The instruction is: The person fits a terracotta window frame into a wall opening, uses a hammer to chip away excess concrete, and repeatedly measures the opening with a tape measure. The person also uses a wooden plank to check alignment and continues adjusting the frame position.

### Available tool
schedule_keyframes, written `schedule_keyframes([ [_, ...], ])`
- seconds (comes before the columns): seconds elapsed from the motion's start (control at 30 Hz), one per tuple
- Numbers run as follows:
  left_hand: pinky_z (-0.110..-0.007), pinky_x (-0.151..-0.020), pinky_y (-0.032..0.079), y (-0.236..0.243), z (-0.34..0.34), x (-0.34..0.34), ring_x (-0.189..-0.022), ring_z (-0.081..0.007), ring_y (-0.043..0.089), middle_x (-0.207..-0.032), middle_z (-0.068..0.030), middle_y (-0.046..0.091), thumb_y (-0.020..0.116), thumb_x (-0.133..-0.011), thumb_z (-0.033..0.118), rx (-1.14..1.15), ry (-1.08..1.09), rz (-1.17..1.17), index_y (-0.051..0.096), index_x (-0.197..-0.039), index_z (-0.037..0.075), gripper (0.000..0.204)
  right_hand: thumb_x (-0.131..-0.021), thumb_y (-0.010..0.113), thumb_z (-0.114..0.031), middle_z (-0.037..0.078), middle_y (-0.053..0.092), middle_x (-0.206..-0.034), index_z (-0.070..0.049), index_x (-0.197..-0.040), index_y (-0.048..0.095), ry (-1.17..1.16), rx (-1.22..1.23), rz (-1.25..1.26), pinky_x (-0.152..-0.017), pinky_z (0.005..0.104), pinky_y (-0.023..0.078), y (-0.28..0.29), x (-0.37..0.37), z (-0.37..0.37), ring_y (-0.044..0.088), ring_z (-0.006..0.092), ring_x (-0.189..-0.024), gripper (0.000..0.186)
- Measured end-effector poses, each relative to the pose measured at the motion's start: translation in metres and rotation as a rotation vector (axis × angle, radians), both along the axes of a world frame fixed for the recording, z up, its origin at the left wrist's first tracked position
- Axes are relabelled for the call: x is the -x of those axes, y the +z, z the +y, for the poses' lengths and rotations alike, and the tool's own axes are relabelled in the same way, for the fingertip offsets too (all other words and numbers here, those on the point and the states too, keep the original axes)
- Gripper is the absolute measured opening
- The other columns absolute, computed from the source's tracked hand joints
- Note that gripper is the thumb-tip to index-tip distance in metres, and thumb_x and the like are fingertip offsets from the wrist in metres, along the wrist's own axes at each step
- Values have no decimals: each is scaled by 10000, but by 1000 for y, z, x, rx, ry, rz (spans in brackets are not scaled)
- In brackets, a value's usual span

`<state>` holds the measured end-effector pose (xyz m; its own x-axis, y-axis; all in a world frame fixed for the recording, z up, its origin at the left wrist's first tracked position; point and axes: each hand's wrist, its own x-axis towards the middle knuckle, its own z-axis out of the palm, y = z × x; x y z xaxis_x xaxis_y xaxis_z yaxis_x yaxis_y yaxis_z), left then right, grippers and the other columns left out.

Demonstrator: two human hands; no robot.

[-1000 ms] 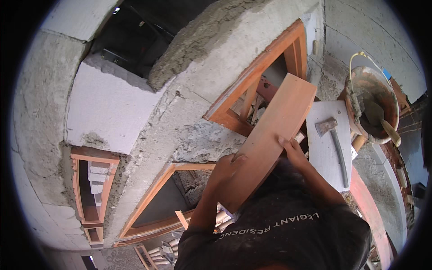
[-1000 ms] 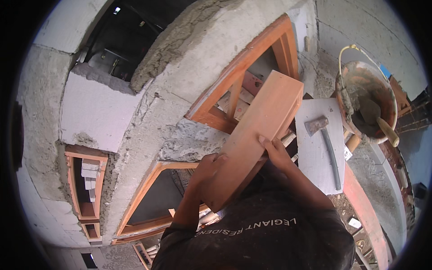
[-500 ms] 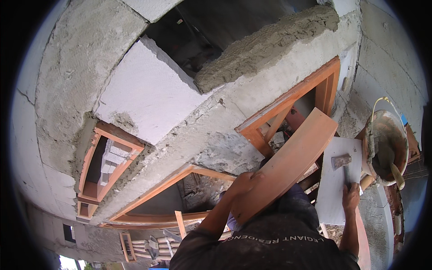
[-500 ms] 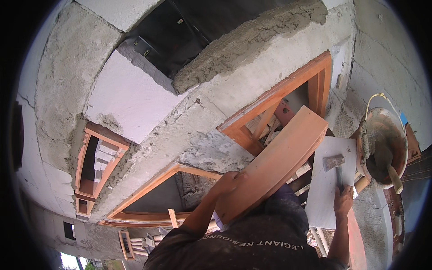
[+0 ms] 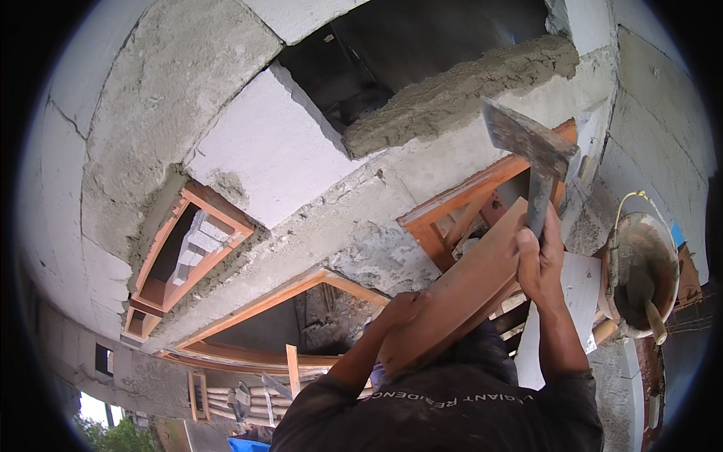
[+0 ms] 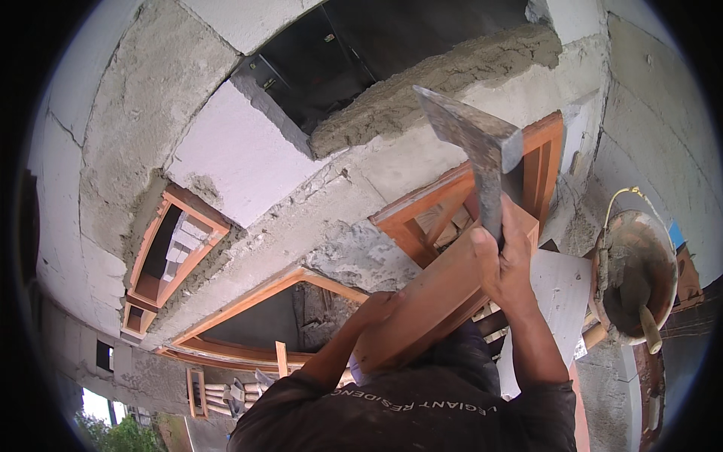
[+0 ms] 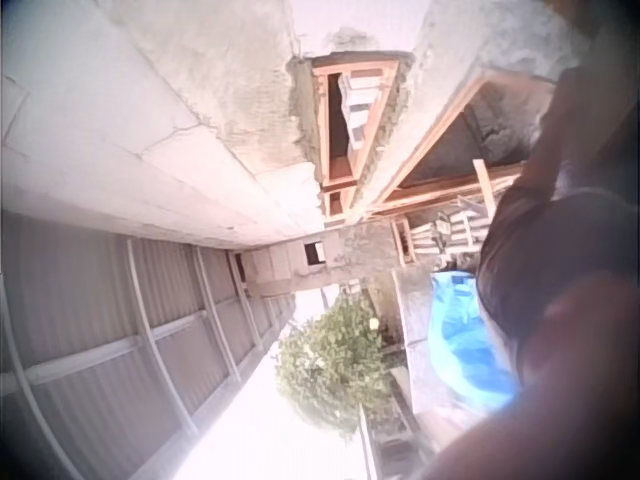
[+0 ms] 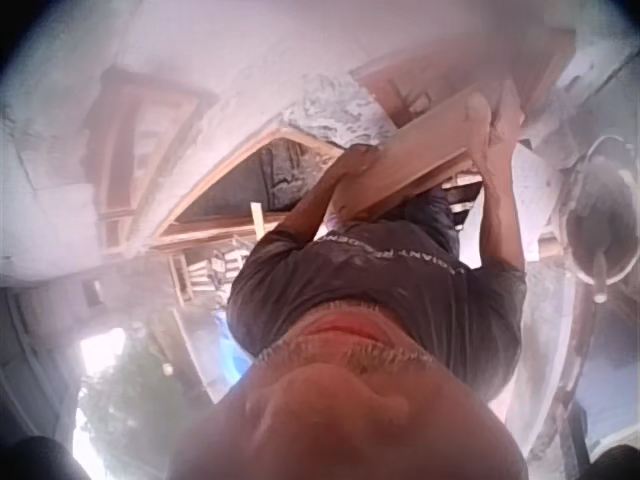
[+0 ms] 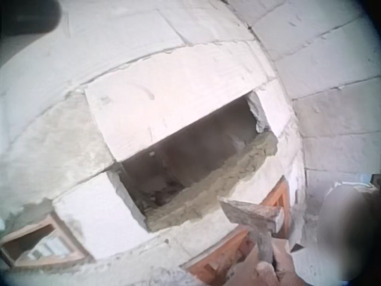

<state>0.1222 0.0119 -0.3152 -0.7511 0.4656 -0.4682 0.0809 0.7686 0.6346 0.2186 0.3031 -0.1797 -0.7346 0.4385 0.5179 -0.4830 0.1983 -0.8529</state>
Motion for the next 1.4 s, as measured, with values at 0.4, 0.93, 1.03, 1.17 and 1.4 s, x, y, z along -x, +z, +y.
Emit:
schedule_keyframes([
  [0.4, -441, -799, 480, 20, 15, -22, -879, -379, 648, -869, -236, 663, 415, -891, 620, 270, -43, 228, 668, -965, -7, 680, -983, 460, -258, 250, 632, -1058, -36, -1401, 370, 192, 60, 457, -815, 375, 484, 105, 126, -85, 653, 296, -934, 482],
  [0.93, -410, -719, 491, 26, 23, -37, -767, -332, 666, -770, -201, 660, 449, -899, 575, 133, -7, 293, 676, -988, 14, 612, -966, 490, -220, 248, 656, -869, -14, -1366, 398, 116, -113, 332, -698, 352, 513, 115, 136, -77, 667, 360, -807, 460],
  [1.03, -423, -756, 490, 23, 20, -32, -824, -363, 656, -803, -218, 659, 485, -870, 605, 153, 4, 216, 686, -948, 22, 621, -959, 504, -232, 257, 652, -885, -13, -1354, 406, 31, 51, 601, -678, 401, 514, 111, 130, -82, 648, 403, -846, 462],
  [1.17, -433, -782, 489, 19, 22, -40, -844, -367, 655, -834, -210, 669, 447, -883, 613, 124, 3, 218, 681, -995, 34, 635, -954, 503, -269, 262, 650, -884, -68, -1363, 415, 111, -207, 149, -709, 454, 499, 109, 147, -83, 635, 418, -853, 464],
  [1.4, -434, -801, 490, 34, 26, -35, -861, -370, 653, -846, -218, 670, 405, -897, 617, 222, -29, 214, 676, -1006, 24, 661, -967, 488, -261, 239, 657, -933, -57, -1377, 397, 46, 73, 426, -742, 381, 505, 106, 125, -79, 647, 400, -872, 467],
])
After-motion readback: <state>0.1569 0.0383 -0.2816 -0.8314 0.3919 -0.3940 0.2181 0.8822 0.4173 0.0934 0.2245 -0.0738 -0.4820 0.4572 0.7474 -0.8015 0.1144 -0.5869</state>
